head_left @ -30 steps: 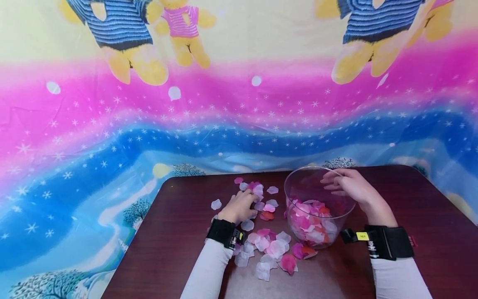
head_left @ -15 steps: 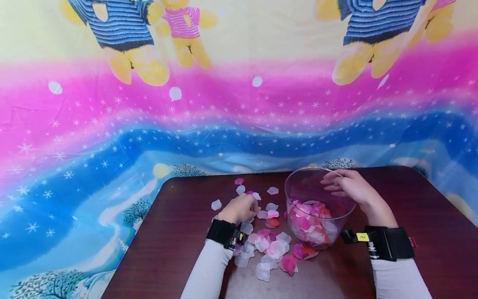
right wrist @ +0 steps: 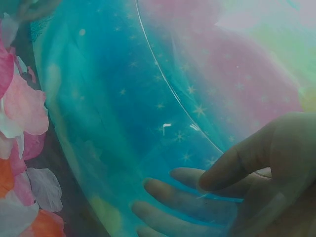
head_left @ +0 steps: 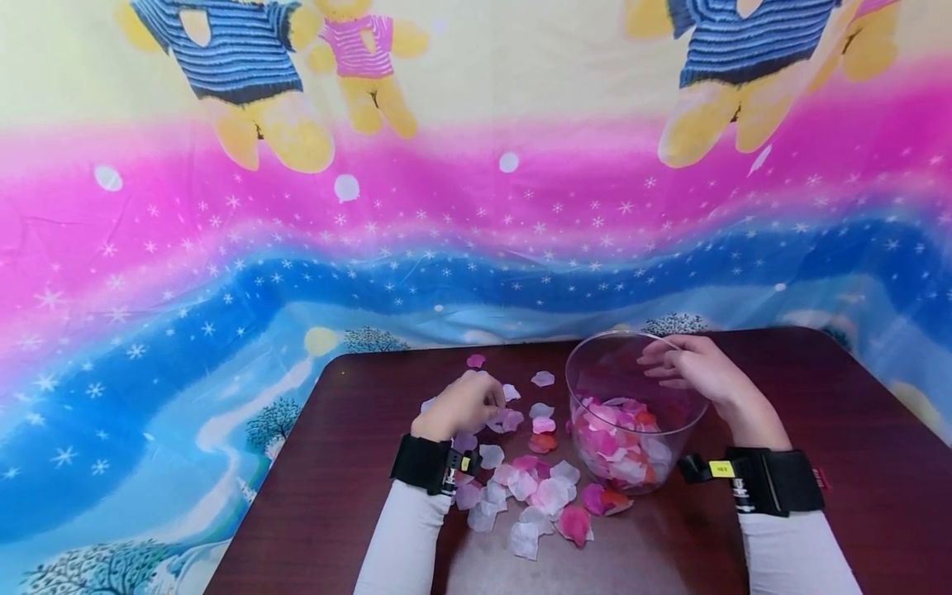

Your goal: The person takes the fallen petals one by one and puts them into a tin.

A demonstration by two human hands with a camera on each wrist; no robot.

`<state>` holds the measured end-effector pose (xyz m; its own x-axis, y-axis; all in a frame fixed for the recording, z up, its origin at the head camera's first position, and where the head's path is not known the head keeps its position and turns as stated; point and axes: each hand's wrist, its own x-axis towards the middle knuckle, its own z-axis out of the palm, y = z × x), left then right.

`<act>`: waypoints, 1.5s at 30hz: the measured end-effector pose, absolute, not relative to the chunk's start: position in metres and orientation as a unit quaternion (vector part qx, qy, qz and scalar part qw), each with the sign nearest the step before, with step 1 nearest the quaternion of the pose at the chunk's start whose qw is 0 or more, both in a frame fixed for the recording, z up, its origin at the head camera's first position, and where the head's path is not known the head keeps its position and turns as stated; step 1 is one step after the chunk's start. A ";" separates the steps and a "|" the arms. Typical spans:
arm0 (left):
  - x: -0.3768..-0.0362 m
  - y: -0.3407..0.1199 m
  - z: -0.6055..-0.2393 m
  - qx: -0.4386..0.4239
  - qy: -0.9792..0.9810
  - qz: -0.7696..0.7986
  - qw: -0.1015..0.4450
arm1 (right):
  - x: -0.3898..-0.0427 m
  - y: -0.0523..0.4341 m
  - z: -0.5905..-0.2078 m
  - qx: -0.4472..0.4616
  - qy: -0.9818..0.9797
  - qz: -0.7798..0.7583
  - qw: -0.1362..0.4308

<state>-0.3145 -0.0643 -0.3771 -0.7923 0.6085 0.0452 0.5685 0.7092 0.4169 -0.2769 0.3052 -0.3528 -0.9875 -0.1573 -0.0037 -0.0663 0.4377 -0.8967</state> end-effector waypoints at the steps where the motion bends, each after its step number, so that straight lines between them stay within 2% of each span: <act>1: -0.313 -0.066 -0.373 0.324 0.921 0.214 0.043 | -0.277 0.305 -0.353 -0.065 0.847 -0.525 0.043; 7: -0.304 -0.072 -0.350 0.350 0.904 0.247 0.003 | -0.275 0.305 -0.352 -0.068 0.846 -0.527 0.042; 17: -0.276 -0.057 -0.321 0.408 0.861 0.282 -0.114 | -0.276 0.306 -0.354 -0.071 0.847 -0.525 0.043; 24: -0.257 -0.034 -0.311 0.479 0.807 0.284 -0.197 | -0.276 0.305 -0.352 -0.069 0.847 -0.525 0.045; 29: -0.253 -0.016 -0.316 0.511 0.786 0.264 -0.227 | -0.276 0.305 -0.352 -0.068 0.846 -0.527 0.046; 37: -0.255 0.003 -0.331 0.514 0.790 0.215 -0.258 | -0.278 0.306 -0.355 -0.072 0.842 -0.533 0.042; 45: -0.265 -0.015 -0.327 0.478 0.807 0.227 -0.261 | -0.278 0.306 -0.354 -0.067 0.843 -0.531 0.043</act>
<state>-0.2646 -0.0152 -0.3266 -0.4057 0.6535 0.6390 0.8908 0.4394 0.1162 -0.2780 0.3061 -0.3543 -0.9872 -0.1592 -0.0020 -0.0669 0.4263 -0.9021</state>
